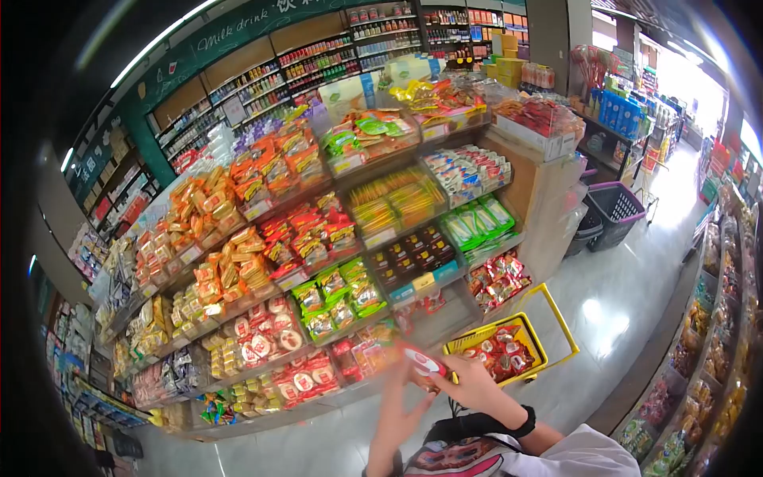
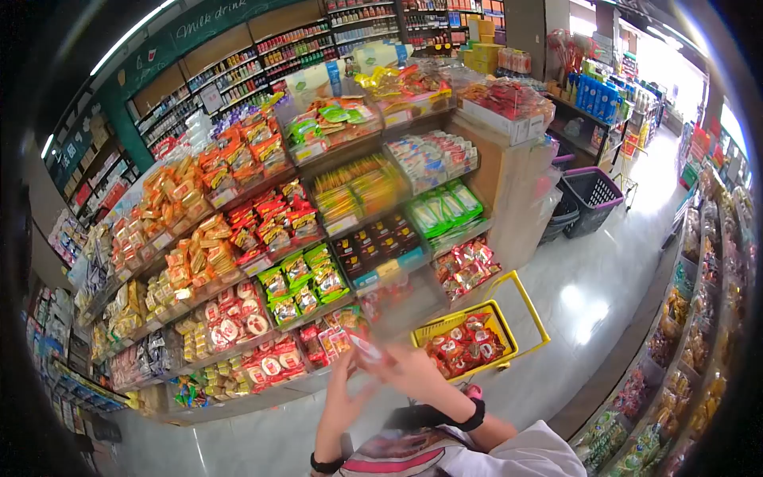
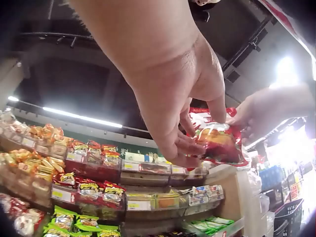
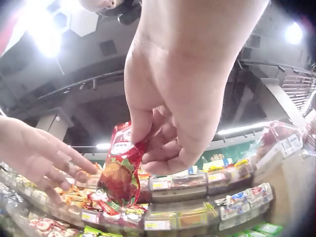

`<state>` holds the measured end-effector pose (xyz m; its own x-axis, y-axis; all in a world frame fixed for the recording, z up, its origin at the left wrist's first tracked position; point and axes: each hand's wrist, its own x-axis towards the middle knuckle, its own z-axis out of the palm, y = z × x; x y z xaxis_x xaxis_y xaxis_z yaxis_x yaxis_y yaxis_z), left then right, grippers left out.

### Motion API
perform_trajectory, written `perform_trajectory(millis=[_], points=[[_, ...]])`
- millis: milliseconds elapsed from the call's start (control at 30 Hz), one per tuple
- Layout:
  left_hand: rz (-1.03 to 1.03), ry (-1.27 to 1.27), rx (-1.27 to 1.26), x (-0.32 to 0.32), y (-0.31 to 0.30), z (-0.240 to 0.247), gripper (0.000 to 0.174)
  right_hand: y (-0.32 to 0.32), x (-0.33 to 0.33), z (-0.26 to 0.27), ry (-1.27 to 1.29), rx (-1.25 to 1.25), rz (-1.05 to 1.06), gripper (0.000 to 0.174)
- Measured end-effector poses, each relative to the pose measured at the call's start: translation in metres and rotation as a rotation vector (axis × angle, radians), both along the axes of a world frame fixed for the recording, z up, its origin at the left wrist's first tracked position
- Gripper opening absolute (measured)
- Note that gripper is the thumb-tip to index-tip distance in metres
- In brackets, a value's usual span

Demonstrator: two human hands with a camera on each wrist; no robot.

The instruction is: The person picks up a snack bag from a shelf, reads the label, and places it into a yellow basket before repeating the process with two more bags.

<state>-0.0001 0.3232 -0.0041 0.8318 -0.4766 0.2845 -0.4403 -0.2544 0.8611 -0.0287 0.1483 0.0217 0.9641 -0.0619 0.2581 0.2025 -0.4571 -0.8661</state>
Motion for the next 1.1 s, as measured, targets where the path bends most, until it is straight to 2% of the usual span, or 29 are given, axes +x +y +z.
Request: perform_trajectory(millis=[67, 167, 333, 433, 533, 633, 767, 867, 933, 967, 1033, 1100], points=[[-0.023, -0.014, -0.011, -0.002, 0.015, -0.006, 0.076, 0.029, -0.005, -0.009, 0.031, 0.045, -0.017, 0.037], [-0.025, -0.041, -0.029, -0.001, 0.029, -0.012, 0.077, 0.055, -0.014, -0.002, 0.048, 0.115, -0.05, 0.038], [-0.057, -0.02, -0.03, -0.007, 0.045, -0.015, 0.078, 0.071, -0.021, 0.007, -0.004, 0.005, -0.028, 0.041], [-0.141, 0.133, -0.1, -0.009, 0.051, -0.009, 0.077, 0.075, -0.021, -0.001, -0.053, -0.045, -0.003, 0.041], [-0.12, 0.021, 0.037, -0.014, 0.057, -0.009, 0.072, 0.077, -0.026, 0.012, -0.061, -0.081, 0.069, 0.04], [-0.144, 0.216, -0.131, -0.016, 0.056, -0.029, 0.066, 0.077, -0.032, 0.017, -0.05, -0.059, 0.08, 0.04], [-0.126, 0.269, -0.092, -0.021, 0.052, -0.023, 0.055, 0.068, -0.038, -0.003, -0.046, 0.032, 0.056, 0.036], [-0.105, 0.308, -0.078, -0.028, 0.05, -0.013, 0.044, 0.059, -0.044, -0.001, -0.187, -0.137, -0.013, 0.032], [-0.103, 0.265, -0.121, -0.034, 0.051, -0.015, 0.037, 0.06, -0.048, 0.001, -0.144, -0.09, -0.156, 0.029], [-0.1, 0.319, -0.126, -0.038, 0.053, -0.014, 0.035, 0.061, -0.051, 0.0, -0.121, -0.065, -0.227, 0.028], [-0.095, 0.427, -0.134, -0.044, 0.059, -0.008, 0.032, 0.058, -0.055, -0.01, -0.067, 0.029, -0.167, 0.028], [-0.101, 0.405, -0.144, -0.047, 0.064, -0.01, 0.029, 0.055, -0.061, -0.012, 0.012, 0.075, -0.071, 0.029]])
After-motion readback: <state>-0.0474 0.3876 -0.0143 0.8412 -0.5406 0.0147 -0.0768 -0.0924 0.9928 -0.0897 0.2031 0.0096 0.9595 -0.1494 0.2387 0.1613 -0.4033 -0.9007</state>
